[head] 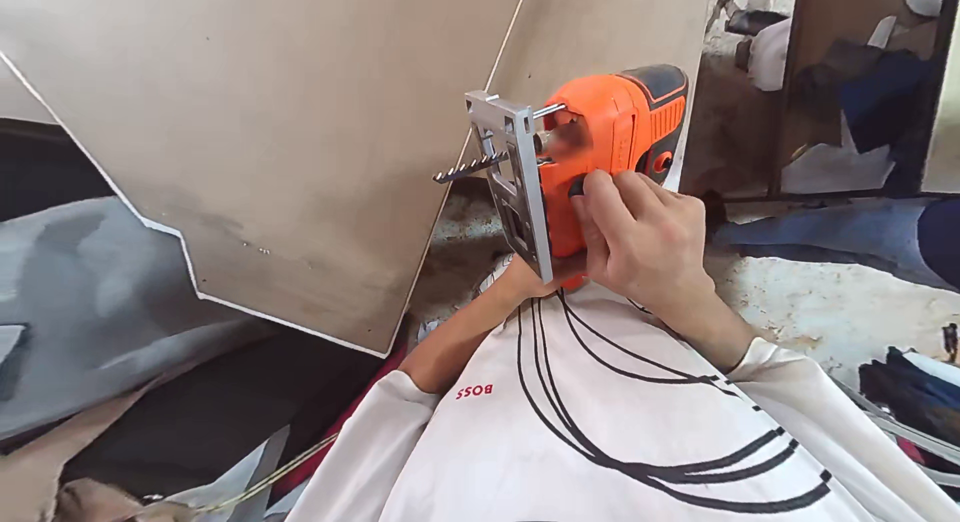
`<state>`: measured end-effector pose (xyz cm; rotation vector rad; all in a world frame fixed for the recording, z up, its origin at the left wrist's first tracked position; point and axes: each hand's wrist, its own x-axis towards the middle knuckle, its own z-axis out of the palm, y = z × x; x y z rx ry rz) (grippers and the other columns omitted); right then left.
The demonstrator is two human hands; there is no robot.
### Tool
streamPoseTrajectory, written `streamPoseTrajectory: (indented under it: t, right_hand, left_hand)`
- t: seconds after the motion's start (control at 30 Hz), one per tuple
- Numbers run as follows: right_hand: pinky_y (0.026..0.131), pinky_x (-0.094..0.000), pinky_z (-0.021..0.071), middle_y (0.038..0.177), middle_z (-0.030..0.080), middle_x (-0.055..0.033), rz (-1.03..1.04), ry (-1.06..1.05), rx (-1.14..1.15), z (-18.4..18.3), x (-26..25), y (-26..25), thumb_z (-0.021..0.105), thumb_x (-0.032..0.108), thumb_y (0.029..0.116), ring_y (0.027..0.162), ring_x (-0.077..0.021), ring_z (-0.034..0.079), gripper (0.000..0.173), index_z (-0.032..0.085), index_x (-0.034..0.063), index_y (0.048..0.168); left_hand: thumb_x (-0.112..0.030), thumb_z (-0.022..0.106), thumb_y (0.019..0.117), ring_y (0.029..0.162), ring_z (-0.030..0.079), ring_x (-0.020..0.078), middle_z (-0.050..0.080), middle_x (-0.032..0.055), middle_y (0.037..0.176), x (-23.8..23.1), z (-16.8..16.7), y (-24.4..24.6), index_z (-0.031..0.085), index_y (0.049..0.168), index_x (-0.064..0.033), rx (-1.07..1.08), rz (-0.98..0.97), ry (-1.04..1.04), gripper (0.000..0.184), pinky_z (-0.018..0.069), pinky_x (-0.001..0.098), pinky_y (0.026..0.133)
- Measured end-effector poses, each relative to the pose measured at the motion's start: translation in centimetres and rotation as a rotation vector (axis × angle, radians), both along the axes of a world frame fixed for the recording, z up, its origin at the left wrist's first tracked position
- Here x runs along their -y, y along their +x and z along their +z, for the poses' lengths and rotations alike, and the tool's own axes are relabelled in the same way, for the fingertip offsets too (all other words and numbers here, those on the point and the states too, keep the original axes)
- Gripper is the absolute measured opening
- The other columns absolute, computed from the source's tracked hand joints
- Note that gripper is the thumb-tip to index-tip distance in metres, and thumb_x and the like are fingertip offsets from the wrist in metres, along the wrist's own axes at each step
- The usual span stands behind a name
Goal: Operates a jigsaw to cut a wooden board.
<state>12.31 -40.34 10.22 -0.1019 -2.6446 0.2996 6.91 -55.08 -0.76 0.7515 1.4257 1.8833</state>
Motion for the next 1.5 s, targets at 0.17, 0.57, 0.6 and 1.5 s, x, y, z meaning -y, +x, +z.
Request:
streamPoseTrajectory:
  t: [0.17,0.57,0.6,1.5]
  right_hand:
    - [0.044,-0.0337,0.037,0.065,0.054,-0.0074,-0.002,-0.111,-0.1,-1.0,0.0,-0.3,0.052,0.016,0.1028,0.052,-0.0221,0.054,0.02,0.065,0.0027,0.095]
    - [0.08,-0.0452,0.0419,0.087,0.063,-0.0115,0.181,0.082,-0.012,-0.1,-3.0,0.2,0.058,0.001,0.0966,0.085,-0.0299,0.058,0.017,0.068,0.0044,0.109]
    - [0.083,-0.0459,0.0415,0.087,0.064,-0.0105,0.215,0.121,-0.018,0.1,-3.5,0.3,0.058,0.002,0.0968,0.087,-0.0299,0.058,0.016,0.069,0.006,0.109]
    - [0.058,-0.0285,0.0569,0.079,0.069,-0.0001,0.836,-2.026,0.426,-6.6,-11.2,-1.5,0.064,0.039,0.1,0.063,-0.0116,0.065,0.032,0.071,0.0094,0.108]
  left_hand:
    - [-0.021,0.083,0.0825,0.098,0.064,-0.0101,0.073,-0.0097,0.098,0.1,-0.1,0.3,0.069,0.107,-0.0009,-0.08,0.051,-0.098,0.035,0.0536,0.015,0.091]
    - [-0.016,0.084,0.0834,0.094,0.071,0.0005,0.076,-0.0082,0.098,-1.1,0.9,-0.8,0.072,0.106,-0.0109,0.058,-0.08,-0.057,0.026,0.0599,0.0258,0.089]
    - [-0.014,0.083,0.0844,0.094,0.071,0.002,0.076,-0.007,0.098,-1.3,0.8,-0.8,0.073,0.105,-0.0115,0.097,-0.112,-0.026,0.023,0.0604,0.027,0.089]
    - [-0.003,0.082,0.0766,0.101,0.069,-0.0012,0.075,-0.0117,0.106,-0.2,0.5,-3.1,0.07,0.113,-0.0156,0.362,-0.007,0.279,0.04,0.0577,0.0215,0.091]
